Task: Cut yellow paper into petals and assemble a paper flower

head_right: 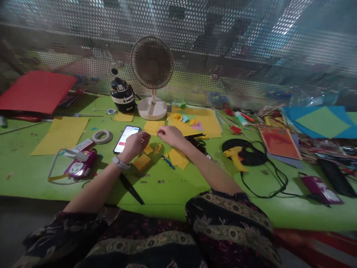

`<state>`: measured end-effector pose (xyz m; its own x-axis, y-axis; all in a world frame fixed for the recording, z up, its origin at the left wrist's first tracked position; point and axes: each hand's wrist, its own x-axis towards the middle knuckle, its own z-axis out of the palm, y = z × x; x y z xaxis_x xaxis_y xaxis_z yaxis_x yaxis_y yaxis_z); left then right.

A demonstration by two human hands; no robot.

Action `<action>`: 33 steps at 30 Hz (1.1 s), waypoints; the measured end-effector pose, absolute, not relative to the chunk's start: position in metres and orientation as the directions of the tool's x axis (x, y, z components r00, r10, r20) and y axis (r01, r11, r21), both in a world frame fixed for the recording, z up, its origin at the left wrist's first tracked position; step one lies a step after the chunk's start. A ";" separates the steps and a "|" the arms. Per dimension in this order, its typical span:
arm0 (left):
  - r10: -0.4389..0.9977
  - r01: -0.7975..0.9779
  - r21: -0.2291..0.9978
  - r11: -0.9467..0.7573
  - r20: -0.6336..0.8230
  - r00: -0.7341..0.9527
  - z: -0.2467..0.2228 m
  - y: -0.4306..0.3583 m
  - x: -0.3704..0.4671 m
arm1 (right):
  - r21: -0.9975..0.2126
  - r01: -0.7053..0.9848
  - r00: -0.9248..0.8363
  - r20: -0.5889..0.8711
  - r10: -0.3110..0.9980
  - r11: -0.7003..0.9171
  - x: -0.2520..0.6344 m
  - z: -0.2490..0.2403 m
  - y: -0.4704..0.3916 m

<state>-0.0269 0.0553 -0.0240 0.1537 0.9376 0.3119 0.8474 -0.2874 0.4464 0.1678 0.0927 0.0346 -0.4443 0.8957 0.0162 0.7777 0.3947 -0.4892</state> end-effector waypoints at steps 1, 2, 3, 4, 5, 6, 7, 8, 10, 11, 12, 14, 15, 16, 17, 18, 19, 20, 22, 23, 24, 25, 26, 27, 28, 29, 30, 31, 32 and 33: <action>0.941 0.851 0.448 -0.273 0.307 0.140 -0.025 0.056 -0.027 | -0.402 0.808 -0.471 0.000 0.882 0.431 0.175 0.031 0.080; 0.944 0.853 0.455 -0.257 0.306 0.122 -0.025 0.057 -0.027 | -0.332 0.828 -0.481 -0.005 0.877 0.453 0.179 0.028 0.072; 0.946 0.849 0.469 -0.243 0.310 0.099 -0.025 0.057 -0.027 | -0.287 0.835 -0.491 -0.004 0.871 0.470 0.181 0.024 0.067; 0.944 0.839 0.492 -0.232 0.323 0.072 -0.024 0.057 -0.026 | -0.267 0.835 -0.501 -0.005 0.865 0.482 0.180 0.020 0.067; 0.938 0.822 0.523 -0.227 0.345 0.040 -0.023 0.058 -0.026 | -0.265 0.829 -0.510 -0.002 0.860 0.492 0.177 0.015 0.071; 0.929 0.800 0.555 -0.229 0.370 0.009 -0.021 0.058 -0.026 | -0.276 0.820 -0.523 -0.003 0.853 0.502 0.172 0.011 0.079; 0.917 0.775 0.586 -0.235 0.398 -0.023 -0.019 0.058 -0.026 | -0.285 0.809 -0.535 0.002 0.845 0.513 0.164 0.006 0.089; 0.905 0.751 0.613 -0.246 0.423 -0.049 -0.017 0.058 -0.027 | -0.287 0.806 -0.538 0.009 0.843 0.518 0.155 0.001 0.101; 0.886 0.707 0.652 -0.273 0.457 -0.080 -0.014 0.059 -0.030 | -0.290 0.812 -0.534 -0.021 0.845 0.506 0.137 -0.010 0.124; 0.880 0.689 0.667 -0.283 0.466 -0.090 -0.013 0.059 -0.031 | -0.294 0.810 -0.542 -0.044 0.840 0.507 0.128 -0.015 0.135; 0.876 0.674 0.679 -0.290 0.472 -0.098 -0.012 0.060 -0.033 | -0.289 0.812 -0.547 -0.075 0.834 0.507 0.121 -0.020 0.143; 0.873 0.653 0.697 -0.295 0.475 -0.112 -0.013 0.062 -0.037 | -0.259 0.825 -0.538 -0.084 0.839 0.503 0.111 -0.028 0.154; 0.871 0.645 0.703 -0.298 0.478 -0.118 -0.014 0.063 -0.039 | -0.238 0.840 -0.519 -0.088 0.850 0.488 0.109 -0.031 0.157; 0.869 0.638 0.708 -0.303 0.480 -0.120 -0.014 0.064 -0.040 | -0.220 0.852 -0.503 -0.087 0.860 0.476 0.109 -0.033 0.159; 0.868 0.632 0.711 -0.308 0.482 -0.120 -0.015 0.065 -0.041 | -0.206 0.860 -0.492 -0.086 0.867 0.467 0.110 -0.035 0.160; 0.868 0.625 0.715 -0.312 0.483 -0.119 -0.016 0.066 -0.042 | -0.197 0.863 -0.488 -0.085 0.869 0.466 0.112 -0.037 0.161; 0.869 0.621 0.720 -0.312 0.479 -0.119 -0.016 0.066 -0.043 | -0.194 0.859 -0.495 -0.081 0.865 0.473 0.114 -0.038 0.162; 0.873 0.618 0.724 -0.307 0.473 -0.120 -0.016 0.066 -0.044 | -0.192 0.852 -0.508 -0.080 0.858 0.487 0.117 -0.038 0.162; 0.883 0.615 0.730 -0.297 0.455 -0.114 -0.016 0.066 -0.044 | -0.183 0.844 -0.525 -0.085 0.847 0.505 0.121 -0.037 0.163; 0.888 0.616 0.731 -0.294 0.447 -0.106 -0.015 0.066 -0.044 | -0.179 0.839 -0.534 -0.087 0.841 0.514 0.123 -0.036 0.162; 0.891 0.618 0.729 -0.293 0.443 -0.100 -0.015 0.066 -0.045 | -0.179 0.831 -0.546 -0.082 0.834 0.526 0.125 -0.034 0.161; 0.892 0.620 0.728 -0.293 0.441 -0.097 -0.014 0.066 -0.045 | -0.184 0.817 -0.565 -0.067 0.822 0.546 0.126 -0.032 0.158; 0.892 0.621 0.727 -0.293 0.442 -0.098 -0.014 0.066 -0.045 | -0.199 0.793 -0.594 -0.043 0.803 0.576 0.128 -0.029 0.154; 0.889 0.620 0.728 -0.291 0.446 -0.107 -0.013 0.066 -0.045 | -0.225 0.759 -0.630 -0.015 0.776 0.612 0.130 -0.027 0.149; 0.885 0.617 0.732 -0.290 0.451 -0.119 -0.013 0.066 -0.045 | -0.258 0.712 -0.674 0.008 0.739 0.653 0.133 -0.025 0.143; 0.881 0.611 0.736 -0.290 0.455 -0.130 -0.013 0.066 -0.045 | -0.298 0.662 -0.714 0.027 0.699 0.688 0.135 -0.024 0.135; 0.878 0.605 0.741 -0.293 0.458 -0.136 -0.013 0.066 -0.046 | -0.337 0.616 -0.747 0.037 0.663 0.712 0.137 -0.024 0.127; 0.877 0.598 0.745 -0.296 0.460 -0.139 -0.014 0.067 -0.046 | -0.363 0.580 -0.770 0.049 0.636 0.729 0.139 -0.025 0.120; 0.878 0.593 0.749 -0.295 0.457 -0.140 -0.014 0.067 -0.046 | -0.375 0.557 -0.781 0.066 0.621 0.741 0.141 -0.026 0.113; 0.882 0.590 0.754 -0.289 0.449 -0.141 -0.014 0.068 -0.046 | -0.380 0.546 -0.783 0.087 0.616 0.747 0.142 -0.027 0.106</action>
<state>-0.0461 0.0675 -0.0144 -0.1413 0.8823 0.4490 0.5896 -0.2893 0.7541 0.1423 0.1063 -0.0268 -0.7830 0.6160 0.0868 0.5455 0.7470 -0.3799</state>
